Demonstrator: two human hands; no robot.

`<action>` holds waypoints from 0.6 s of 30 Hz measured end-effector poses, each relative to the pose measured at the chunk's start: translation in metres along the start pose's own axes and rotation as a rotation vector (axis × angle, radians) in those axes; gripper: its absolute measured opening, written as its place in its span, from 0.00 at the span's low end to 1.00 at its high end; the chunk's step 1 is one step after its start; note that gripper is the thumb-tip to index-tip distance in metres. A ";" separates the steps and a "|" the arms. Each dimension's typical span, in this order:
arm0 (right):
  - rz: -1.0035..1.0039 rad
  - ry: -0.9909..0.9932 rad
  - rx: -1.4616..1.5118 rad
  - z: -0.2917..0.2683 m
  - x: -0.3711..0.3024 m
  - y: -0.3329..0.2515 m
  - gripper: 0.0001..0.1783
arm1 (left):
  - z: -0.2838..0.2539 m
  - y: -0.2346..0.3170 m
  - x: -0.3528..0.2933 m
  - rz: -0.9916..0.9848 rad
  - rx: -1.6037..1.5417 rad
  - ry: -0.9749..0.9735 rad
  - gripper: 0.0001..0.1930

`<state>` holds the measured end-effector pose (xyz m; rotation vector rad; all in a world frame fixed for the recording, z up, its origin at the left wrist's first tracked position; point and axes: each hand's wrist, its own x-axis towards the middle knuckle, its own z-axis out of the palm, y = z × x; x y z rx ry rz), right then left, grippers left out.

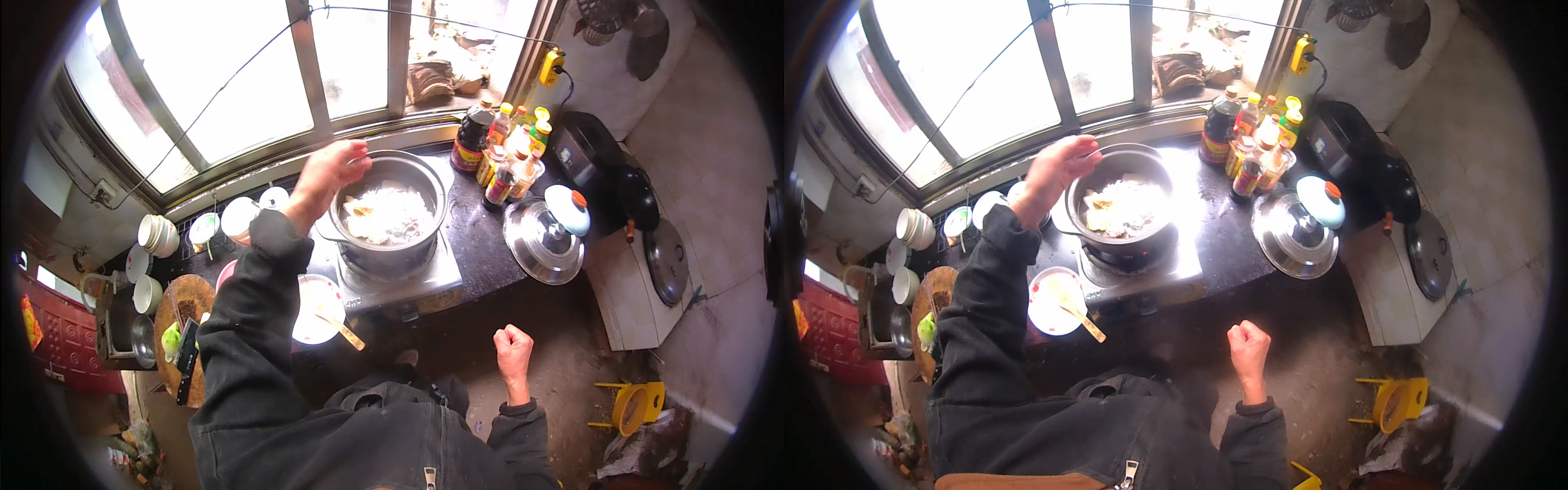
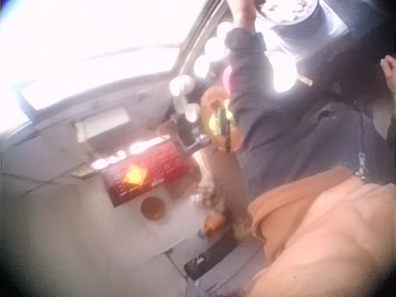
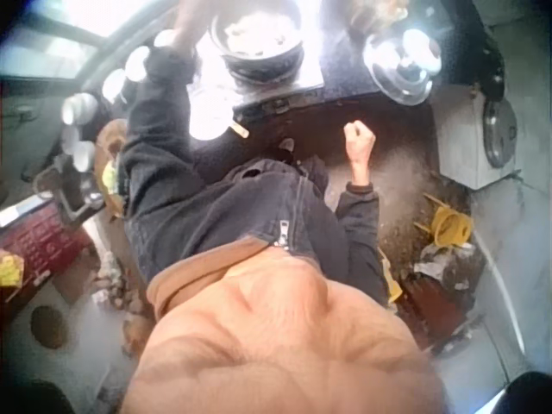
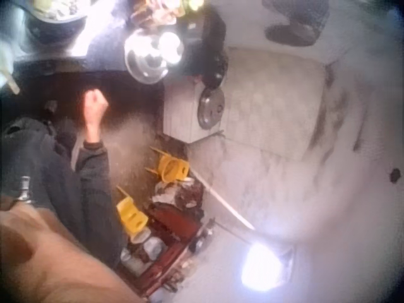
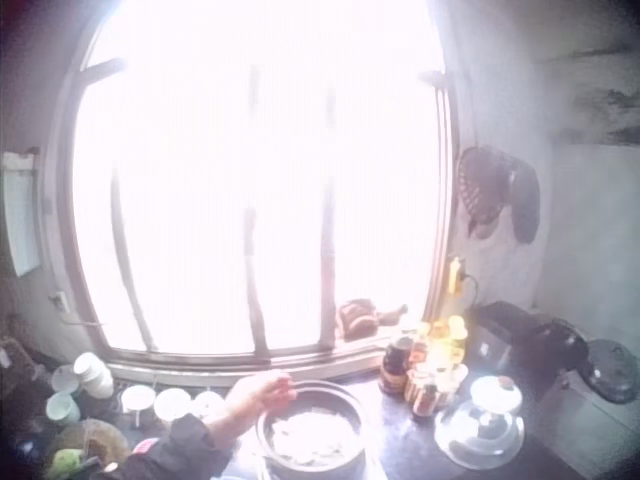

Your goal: The person slices a green vegetable on a wooden cutting board, adds the pieces to a pot on the stove, and washes a yellow sheet-like food item in the sink. The person also handles a small black object and a plastic bag containing the yellow sheets.

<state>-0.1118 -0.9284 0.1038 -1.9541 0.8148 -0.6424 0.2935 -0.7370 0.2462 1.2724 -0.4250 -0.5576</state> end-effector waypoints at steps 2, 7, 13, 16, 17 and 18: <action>-0.027 -0.051 0.035 0.003 0.025 0.000 0.20 | 0.011 -0.002 -0.007 -0.113 0.650 -0.135 0.21; -0.145 -0.077 0.062 -0.004 0.104 0.009 0.19 | -0.003 0.004 -0.014 0.006 0.511 0.151 0.25; -0.223 -0.018 -0.042 -0.053 0.218 0.036 0.14 | -0.014 -0.020 -0.068 0.061 0.459 0.450 0.16; -0.257 0.109 -0.197 -0.088 0.280 0.075 0.08 | -0.006 -0.035 -0.101 0.107 0.424 0.576 0.24; -0.182 0.142 -0.235 -0.103 0.301 0.090 0.07 | -0.001 -0.043 -0.103 0.229 0.404 0.612 0.29; -0.082 0.162 -0.268 -0.118 0.321 0.107 0.06 | 0.005 -0.049 -0.113 0.253 0.431 0.665 0.31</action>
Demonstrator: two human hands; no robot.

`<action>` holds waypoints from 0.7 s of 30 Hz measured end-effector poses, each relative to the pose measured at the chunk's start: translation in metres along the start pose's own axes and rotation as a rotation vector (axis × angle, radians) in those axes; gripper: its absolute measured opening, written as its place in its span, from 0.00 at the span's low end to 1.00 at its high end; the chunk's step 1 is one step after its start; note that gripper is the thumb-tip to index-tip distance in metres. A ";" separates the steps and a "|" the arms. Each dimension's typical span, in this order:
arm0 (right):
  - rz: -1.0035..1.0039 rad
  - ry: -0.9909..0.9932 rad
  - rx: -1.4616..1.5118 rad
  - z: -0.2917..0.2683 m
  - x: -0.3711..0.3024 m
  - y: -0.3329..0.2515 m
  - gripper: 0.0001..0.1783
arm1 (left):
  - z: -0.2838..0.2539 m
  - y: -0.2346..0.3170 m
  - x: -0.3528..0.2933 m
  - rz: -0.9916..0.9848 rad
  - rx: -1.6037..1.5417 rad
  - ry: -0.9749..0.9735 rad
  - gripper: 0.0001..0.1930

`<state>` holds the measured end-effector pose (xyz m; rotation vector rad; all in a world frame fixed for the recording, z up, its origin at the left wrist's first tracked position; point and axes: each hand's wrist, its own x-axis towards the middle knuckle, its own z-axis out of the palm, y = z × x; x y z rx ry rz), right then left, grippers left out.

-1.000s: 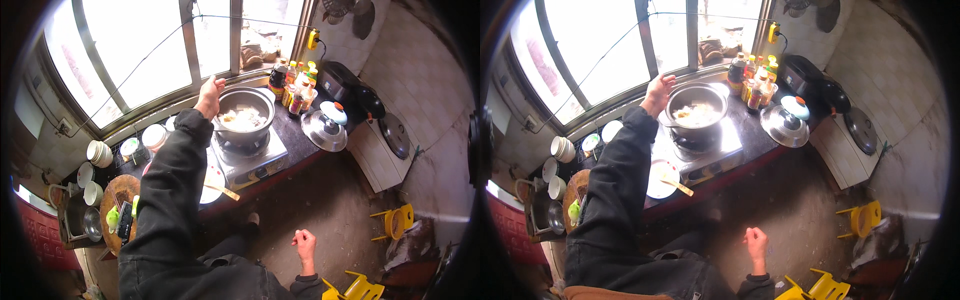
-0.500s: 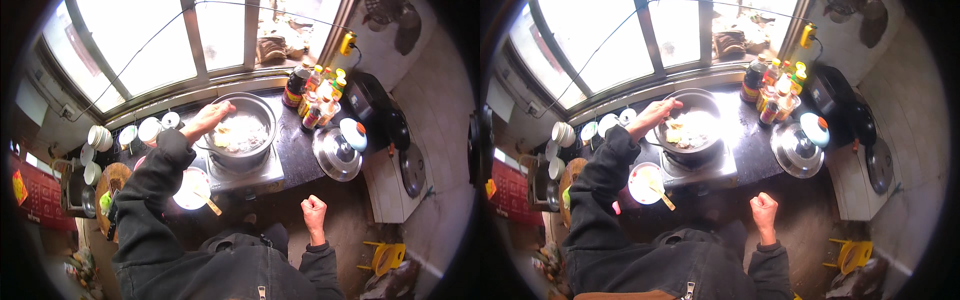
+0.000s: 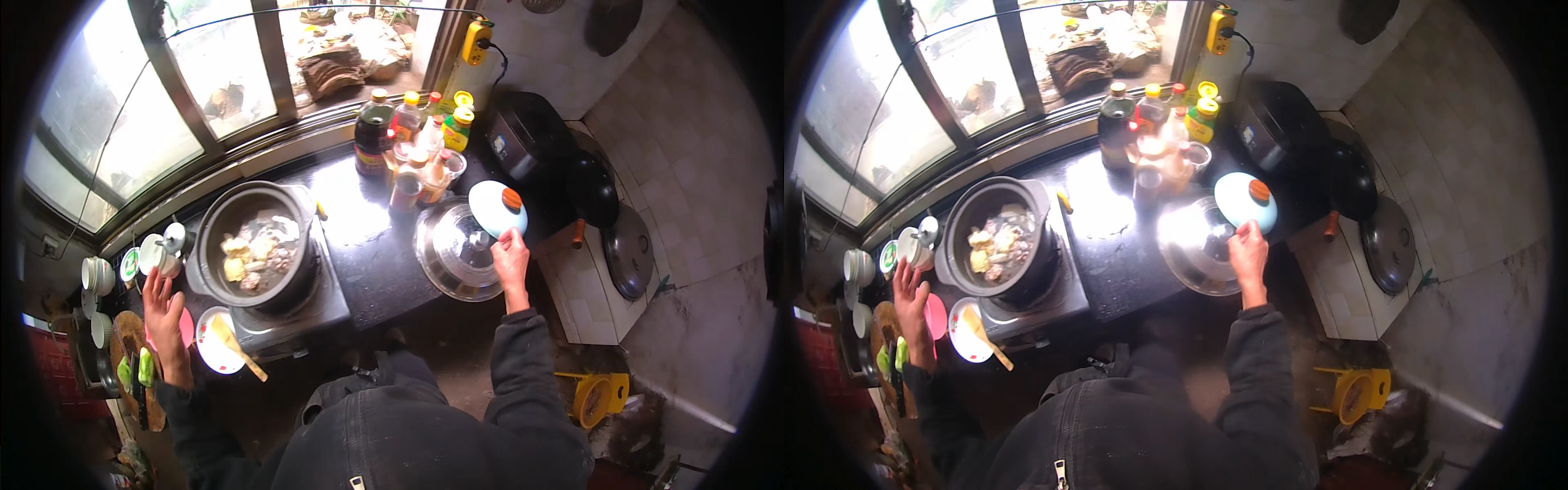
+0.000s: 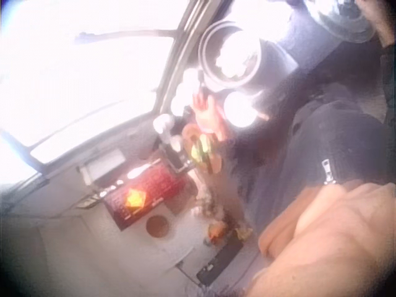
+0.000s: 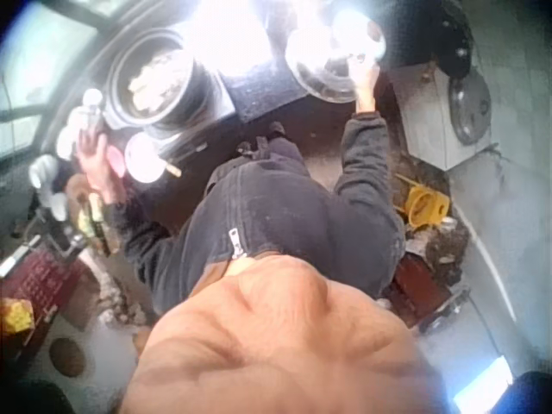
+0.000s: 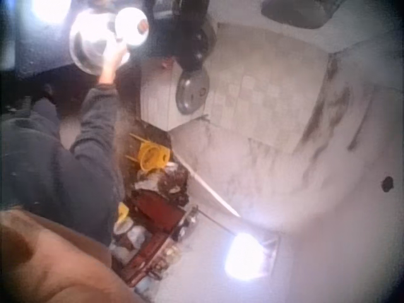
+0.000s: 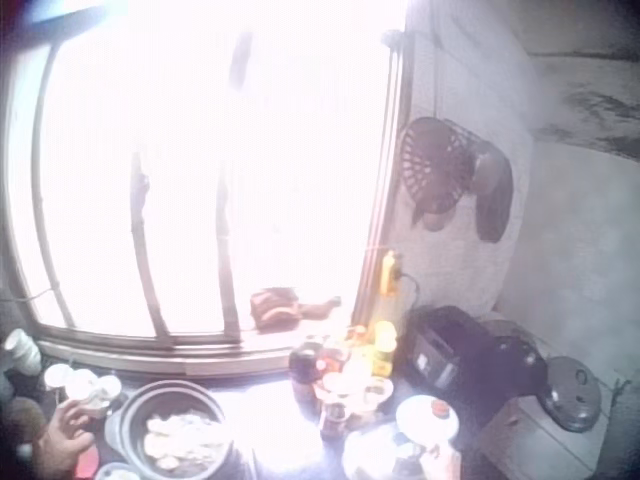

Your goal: The person slices a green vegetable on a wooden cutting board, adds the pieces to a pot on the stove, and washes a yellow sheet-like food item in the sink. The person also handles a small black object and a plastic bag containing the yellow sheets.

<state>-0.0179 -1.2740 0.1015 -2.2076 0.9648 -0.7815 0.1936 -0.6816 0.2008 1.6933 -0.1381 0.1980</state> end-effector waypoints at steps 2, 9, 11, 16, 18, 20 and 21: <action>0.048 -0.002 -0.075 -0.012 0.036 0.044 0.09 | 0.004 -0.004 -0.019 -0.061 -0.062 0.152 0.30; 0.158 -0.284 -0.342 0.013 0.152 0.155 0.35 | 0.025 -0.009 -0.081 -0.165 -0.104 0.413 0.22; 0.193 -0.360 -0.542 0.029 0.175 0.167 0.40 | 0.031 -0.002 -0.096 -0.190 -0.074 0.450 0.21; 0.256 -0.492 -0.656 0.049 0.207 0.166 0.44 | 0.050 0.018 -0.115 -0.133 0.152 0.393 0.22; 0.241 -0.470 -0.594 0.051 0.212 0.165 0.43 | 0.057 0.023 -0.109 -0.086 0.463 0.286 0.17; 0.216 -0.465 -0.528 0.053 0.219 0.166 0.43 | 0.068 0.022 -0.092 0.075 0.801 0.154 0.16; 0.209 -0.434 -0.491 0.054 0.221 0.166 0.41 | 0.076 0.018 -0.080 0.088 0.863 0.119 0.15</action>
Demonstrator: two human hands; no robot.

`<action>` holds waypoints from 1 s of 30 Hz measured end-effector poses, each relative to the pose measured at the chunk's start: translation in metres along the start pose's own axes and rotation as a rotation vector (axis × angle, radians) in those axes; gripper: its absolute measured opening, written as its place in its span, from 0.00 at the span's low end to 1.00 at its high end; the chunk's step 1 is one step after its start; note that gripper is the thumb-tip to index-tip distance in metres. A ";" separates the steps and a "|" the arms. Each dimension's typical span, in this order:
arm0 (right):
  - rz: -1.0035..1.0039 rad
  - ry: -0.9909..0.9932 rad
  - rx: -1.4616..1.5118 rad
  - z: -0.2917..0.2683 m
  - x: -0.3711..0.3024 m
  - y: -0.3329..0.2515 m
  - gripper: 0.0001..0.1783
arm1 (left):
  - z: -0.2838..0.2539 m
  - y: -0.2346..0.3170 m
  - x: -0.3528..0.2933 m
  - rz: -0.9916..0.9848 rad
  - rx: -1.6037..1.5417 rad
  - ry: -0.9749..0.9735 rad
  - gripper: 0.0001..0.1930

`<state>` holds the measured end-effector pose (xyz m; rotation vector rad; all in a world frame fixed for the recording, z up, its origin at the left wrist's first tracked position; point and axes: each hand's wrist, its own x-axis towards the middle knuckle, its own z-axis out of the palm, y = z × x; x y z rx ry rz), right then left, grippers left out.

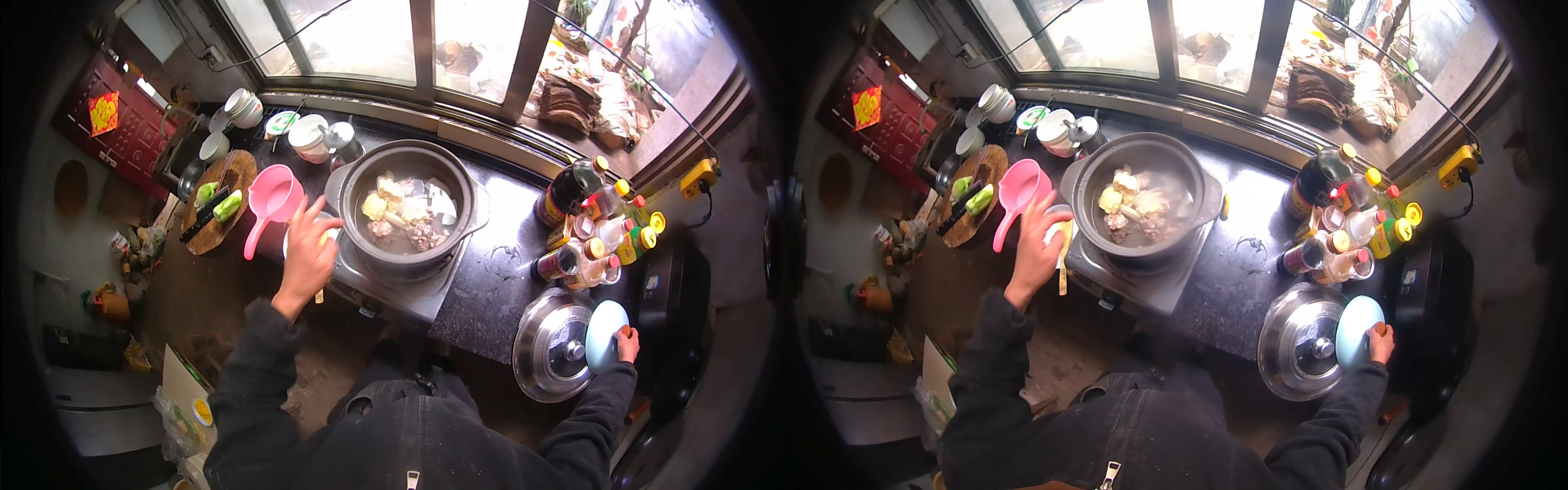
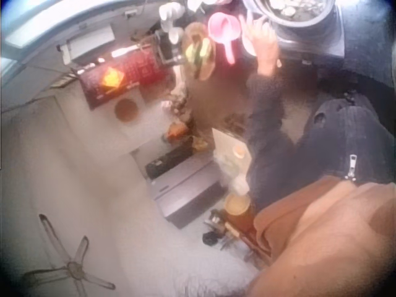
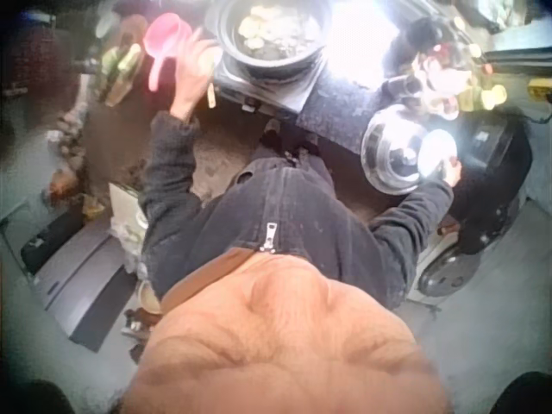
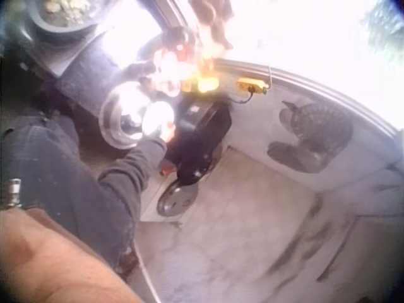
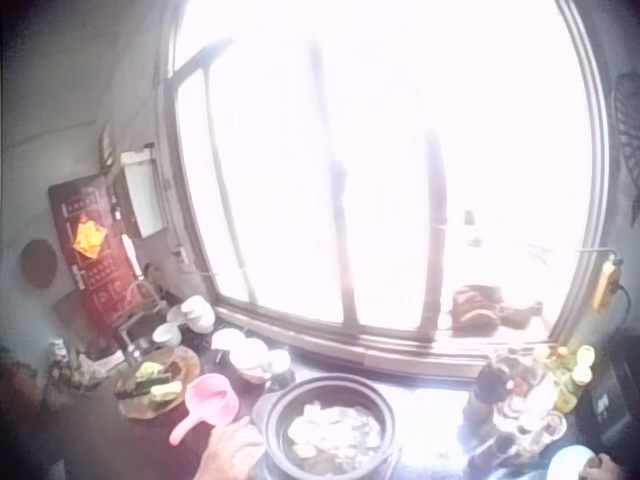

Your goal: The person slices a green vegetable on a wooden cutting board, adds the pieces to a pot on the stove, and washes a yellow sheet-like food item in the sink. The person also handles a small black object and a plastic bag containing the yellow sheets.

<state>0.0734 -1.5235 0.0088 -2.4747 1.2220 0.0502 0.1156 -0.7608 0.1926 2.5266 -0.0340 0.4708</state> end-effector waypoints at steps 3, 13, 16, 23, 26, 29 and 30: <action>0.021 -0.012 0.094 -0.002 0.000 -0.002 0.39 | 0.030 0.004 0.039 0.165 0.189 -0.056 0.13; 0.086 -0.114 0.037 -0.019 -0.028 -0.024 0.37 | 0.086 0.007 0.121 0.016 0.517 -0.504 0.15; 0.062 -0.135 0.017 -0.016 -0.026 -0.021 0.39 | 0.070 0.012 0.134 -0.079 0.324 -0.657 0.14; -0.018 0.000 -0.018 -0.013 -0.028 -0.013 0.30 | 0.037 0.021 0.103 0.137 0.370 -0.365 0.13; -0.042 0.032 0.055 -0.021 -0.032 -0.001 0.29 | 0.030 0.023 0.088 0.186 0.332 -0.368 0.12; -0.108 0.072 0.165 -0.028 -0.038 0.017 0.26 | 0.018 0.019 0.080 0.191 0.368 -0.232 0.09; -0.108 0.060 0.237 -0.030 -0.040 0.022 0.25 | 0.013 0.015 0.078 0.191 0.405 -0.167 0.08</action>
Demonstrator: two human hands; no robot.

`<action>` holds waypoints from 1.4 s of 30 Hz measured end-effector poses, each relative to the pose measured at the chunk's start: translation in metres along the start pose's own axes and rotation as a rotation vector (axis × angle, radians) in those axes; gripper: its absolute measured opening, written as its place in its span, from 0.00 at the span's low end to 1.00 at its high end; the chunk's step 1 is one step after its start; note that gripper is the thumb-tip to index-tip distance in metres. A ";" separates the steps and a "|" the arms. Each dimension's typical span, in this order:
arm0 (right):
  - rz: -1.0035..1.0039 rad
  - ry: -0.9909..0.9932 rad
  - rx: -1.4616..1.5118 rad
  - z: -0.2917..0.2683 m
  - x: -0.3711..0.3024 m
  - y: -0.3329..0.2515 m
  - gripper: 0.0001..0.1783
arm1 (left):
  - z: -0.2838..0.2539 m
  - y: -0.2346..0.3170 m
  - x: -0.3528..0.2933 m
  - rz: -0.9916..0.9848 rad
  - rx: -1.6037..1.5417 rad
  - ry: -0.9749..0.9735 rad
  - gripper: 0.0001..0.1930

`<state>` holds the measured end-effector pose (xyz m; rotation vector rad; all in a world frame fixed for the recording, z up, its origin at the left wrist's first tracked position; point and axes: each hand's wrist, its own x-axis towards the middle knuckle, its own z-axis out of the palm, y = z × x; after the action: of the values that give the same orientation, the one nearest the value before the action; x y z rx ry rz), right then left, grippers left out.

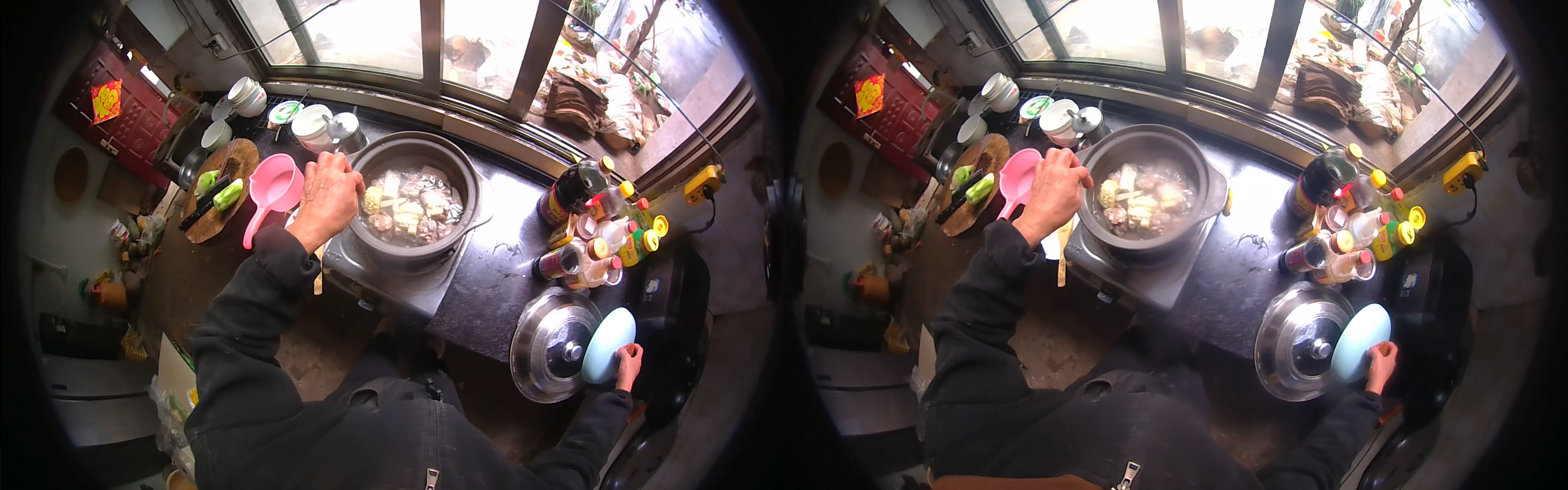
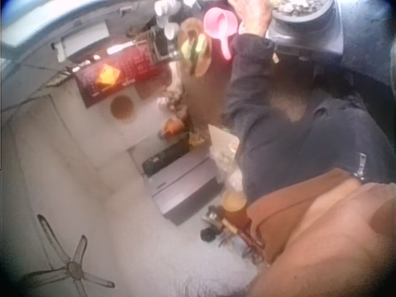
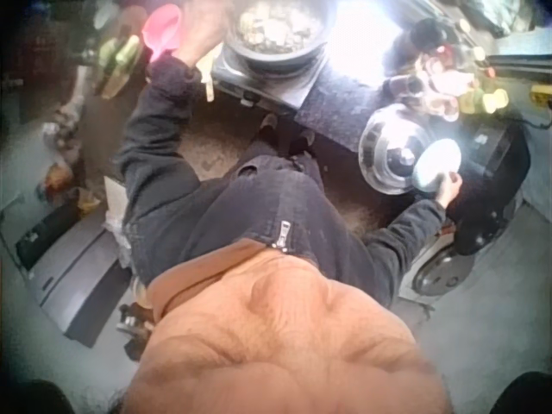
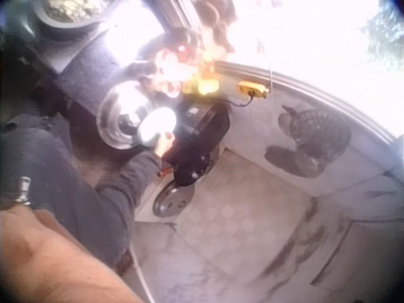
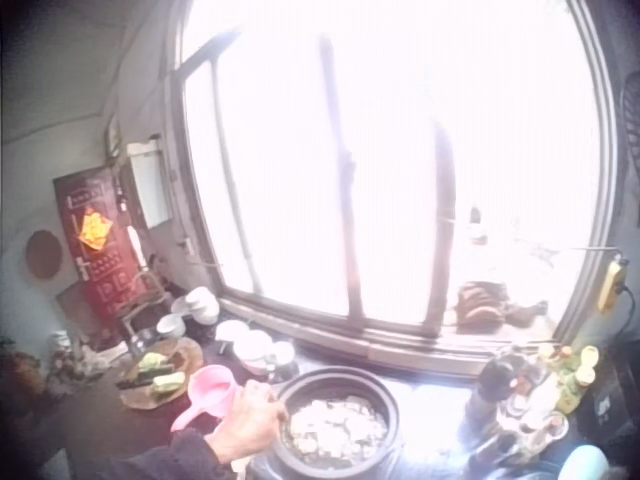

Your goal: The person slices a green vegetable on a wooden cutting board, adds the pieces to a pot on the stove, and washes a yellow sheet-like food item in the sink. The person also handles a small black object and a plastic bag containing the yellow sheets.

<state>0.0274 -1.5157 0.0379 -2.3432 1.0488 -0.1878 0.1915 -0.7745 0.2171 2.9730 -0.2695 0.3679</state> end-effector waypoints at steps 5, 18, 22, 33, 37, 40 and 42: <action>0.065 -0.040 0.235 -0.018 -0.038 0.001 0.27 | -0.005 -0.022 -0.019 -0.039 -0.085 0.115 0.08; -0.262 -0.199 0.447 -0.082 -0.216 -0.231 0.38 | 0.045 -0.104 -0.113 -0.410 -0.502 0.463 0.08; -0.414 -0.317 0.546 -0.070 -0.238 -0.330 0.38 | 0.061 -0.126 -0.146 -0.562 -0.640 0.412 0.07; -1.168 -0.230 0.044 0.057 -0.280 -0.525 0.35 | 0.058 -0.186 -0.242 -0.762 -0.657 0.389 0.08; -1.128 -0.352 -0.034 0.104 -0.287 -0.559 0.34 | 0.059 -0.197 -0.267 -0.831 -0.692 0.393 0.09; -1.089 -0.397 -0.092 0.127 -0.288 -0.568 0.34 | 0.062 -0.207 -0.281 -0.901 -0.743 0.416 0.11; -1.107 -0.368 -0.154 0.139 -0.289 -0.572 0.34 | 0.064 -0.212 -0.292 -0.944 -0.756 0.404 0.12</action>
<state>0.2454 -0.9391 0.2616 -2.6926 -0.4871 -0.0684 -0.0322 -0.5310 0.0587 1.9219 0.8138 0.5461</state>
